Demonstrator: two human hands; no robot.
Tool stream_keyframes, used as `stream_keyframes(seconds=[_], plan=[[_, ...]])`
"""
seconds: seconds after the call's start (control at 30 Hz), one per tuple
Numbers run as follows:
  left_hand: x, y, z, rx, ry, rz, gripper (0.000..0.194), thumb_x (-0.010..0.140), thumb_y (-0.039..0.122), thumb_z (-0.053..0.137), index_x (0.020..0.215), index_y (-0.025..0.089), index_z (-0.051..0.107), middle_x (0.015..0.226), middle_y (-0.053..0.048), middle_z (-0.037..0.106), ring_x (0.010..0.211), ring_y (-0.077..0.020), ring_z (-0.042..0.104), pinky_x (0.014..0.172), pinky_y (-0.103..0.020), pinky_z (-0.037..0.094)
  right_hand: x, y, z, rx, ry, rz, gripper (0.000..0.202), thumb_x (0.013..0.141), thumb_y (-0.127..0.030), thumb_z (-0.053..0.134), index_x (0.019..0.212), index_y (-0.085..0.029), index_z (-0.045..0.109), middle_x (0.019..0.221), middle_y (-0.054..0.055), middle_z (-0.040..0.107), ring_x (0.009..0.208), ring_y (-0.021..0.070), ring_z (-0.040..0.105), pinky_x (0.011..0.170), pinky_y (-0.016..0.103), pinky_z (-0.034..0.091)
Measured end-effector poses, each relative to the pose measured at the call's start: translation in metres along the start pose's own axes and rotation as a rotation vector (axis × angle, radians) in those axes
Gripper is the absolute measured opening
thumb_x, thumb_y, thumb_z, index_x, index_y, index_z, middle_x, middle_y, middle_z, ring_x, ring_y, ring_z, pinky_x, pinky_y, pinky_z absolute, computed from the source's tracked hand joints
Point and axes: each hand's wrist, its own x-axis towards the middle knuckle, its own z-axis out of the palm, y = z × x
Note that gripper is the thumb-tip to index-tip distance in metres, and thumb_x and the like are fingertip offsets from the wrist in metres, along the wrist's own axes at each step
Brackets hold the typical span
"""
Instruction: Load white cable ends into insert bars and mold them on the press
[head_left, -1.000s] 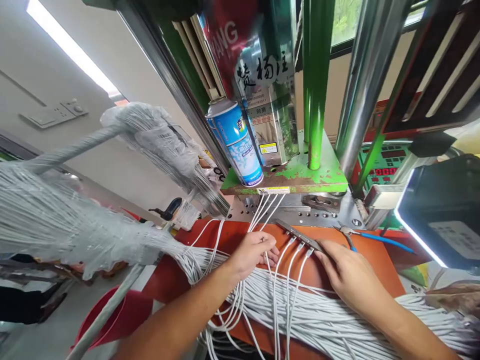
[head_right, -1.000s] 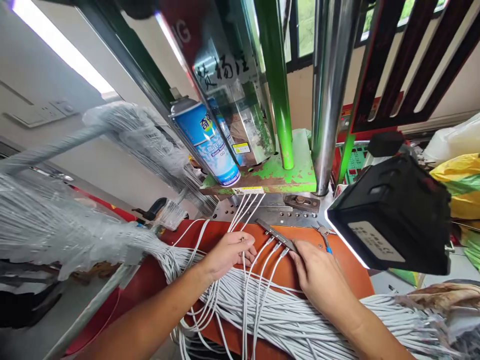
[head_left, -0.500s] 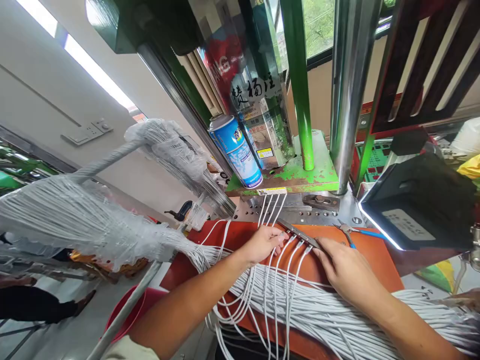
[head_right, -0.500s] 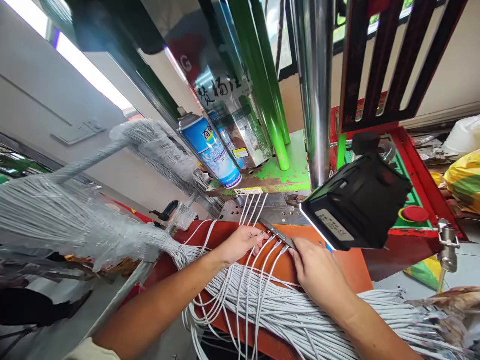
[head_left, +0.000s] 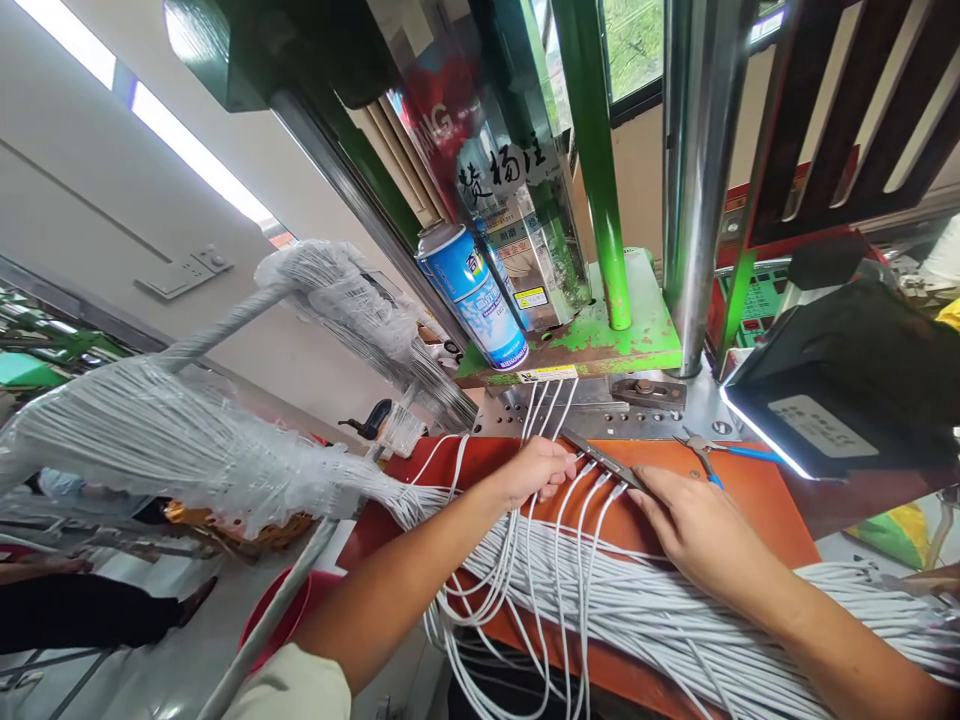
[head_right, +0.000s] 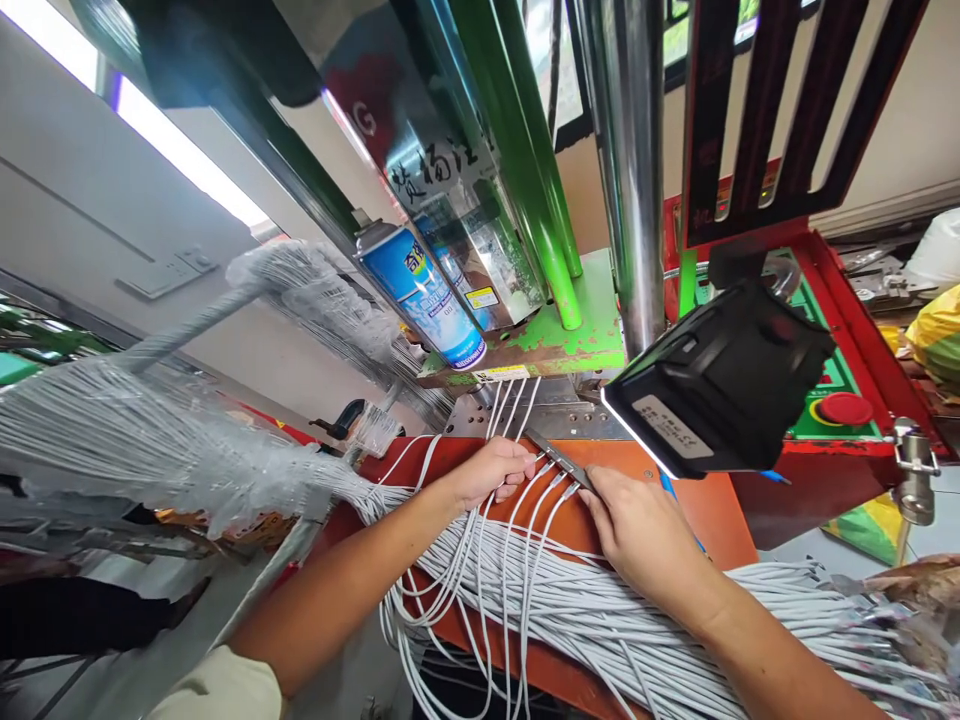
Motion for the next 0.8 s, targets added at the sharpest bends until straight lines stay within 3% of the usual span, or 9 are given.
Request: stream_keyframes(seconds=[0.13, 0.27, 0.37, 0.47, 0.57, 0.67, 0.8], plan=[[0.003, 0.002, 0.006, 0.025, 0.016, -0.038, 0.037, 0.088, 0.045, 0.069, 0.07, 0.016, 0.055, 0.052, 0.009, 0.035, 0.038, -0.0035, 0.026, 0.04, -0.02, 0.019, 0.0, 0.0, -0.004, 0.037, 0.032, -0.036, 0.036, 0.108, -0.037, 0.033, 0.101, -0.022, 0.065, 0.09, 0.008, 0.072, 0.081, 0.0235, 0.068, 0.072, 0.033, 0.046], [0.006, 0.003, 0.012, 0.091, 0.082, -0.019, 0.039, 0.092, 0.05, 0.063, 0.071, 0.019, 0.051, 0.051, 0.01, 0.033, 0.039, -0.005, 0.023, 0.042, -0.021, 0.019, 0.001, 0.003, -0.007, 0.084, -0.017, -0.069, 0.038, 0.106, -0.039, 0.036, 0.101, -0.021, 0.069, 0.087, 0.009, 0.073, 0.078, 0.0239, 0.068, 0.072, 0.033, 0.048], [-0.003, 0.008, 0.014, 0.178, 0.137, 0.019, 0.037, 0.094, 0.046, 0.061, 0.071, 0.018, 0.055, 0.054, 0.005, 0.04, 0.043, -0.0092, 0.035, 0.046, -0.023, 0.028, 0.002, 0.003, -0.005, 0.081, -0.004, -0.04, 0.037, 0.105, -0.039, 0.038, 0.101, -0.022, 0.071, 0.087, 0.009, 0.073, 0.077, 0.0245, 0.068, 0.072, 0.034, 0.048], [-0.025, 0.012, 0.024, 0.364, 0.315, 0.206, 0.027, 0.095, 0.042, 0.062, 0.08, 0.02, 0.061, 0.072, -0.004, 0.058, 0.068, -0.0178, 0.057, 0.063, -0.028, 0.042, 0.002, 0.0, 0.0, 0.037, 0.018, 0.0, 0.036, 0.106, -0.038, 0.037, 0.102, -0.023, 0.069, 0.09, 0.007, 0.074, 0.081, 0.0243, 0.069, 0.073, 0.034, 0.047], [-0.048, 0.014, 0.042, 0.8, 0.443, 0.441, 0.025, 0.097, 0.04, 0.059, 0.083, 0.021, 0.066, 0.087, -0.01, 0.066, 0.086, -0.0252, 0.063, 0.079, -0.034, 0.044, 0.002, -0.001, 0.003, 0.013, -0.01, 0.001, 0.037, 0.108, -0.04, 0.034, 0.098, -0.023, 0.065, 0.091, 0.007, 0.073, 0.085, 0.0241, 0.068, 0.074, 0.035, 0.045], [-0.055, 0.01, 0.057, 1.081, 0.391, 0.468, 0.03, 0.1, 0.036, 0.053, 0.081, 0.019, 0.07, 0.086, -0.014, 0.069, 0.08, -0.0279, 0.064, 0.078, -0.037, 0.045, 0.001, -0.001, 0.003, 0.023, -0.025, -0.004, 0.037, 0.109, -0.04, 0.033, 0.094, -0.022, 0.061, 0.089, 0.007, 0.071, 0.083, 0.0236, 0.067, 0.073, 0.035, 0.043], [-0.046, 0.003, 0.061, 1.117, 0.34, 0.462, 0.033, 0.102, 0.031, 0.048, 0.082, 0.017, 0.071, 0.08, -0.015, 0.069, 0.074, -0.0277, 0.064, 0.073, -0.037, 0.043, 0.0, -0.001, 0.001, 0.053, -0.051, -0.042, 0.034, 0.108, -0.037, 0.034, 0.09, -0.023, 0.059, 0.085, 0.006, 0.069, 0.078, 0.0219, 0.065, 0.072, 0.035, 0.043]])
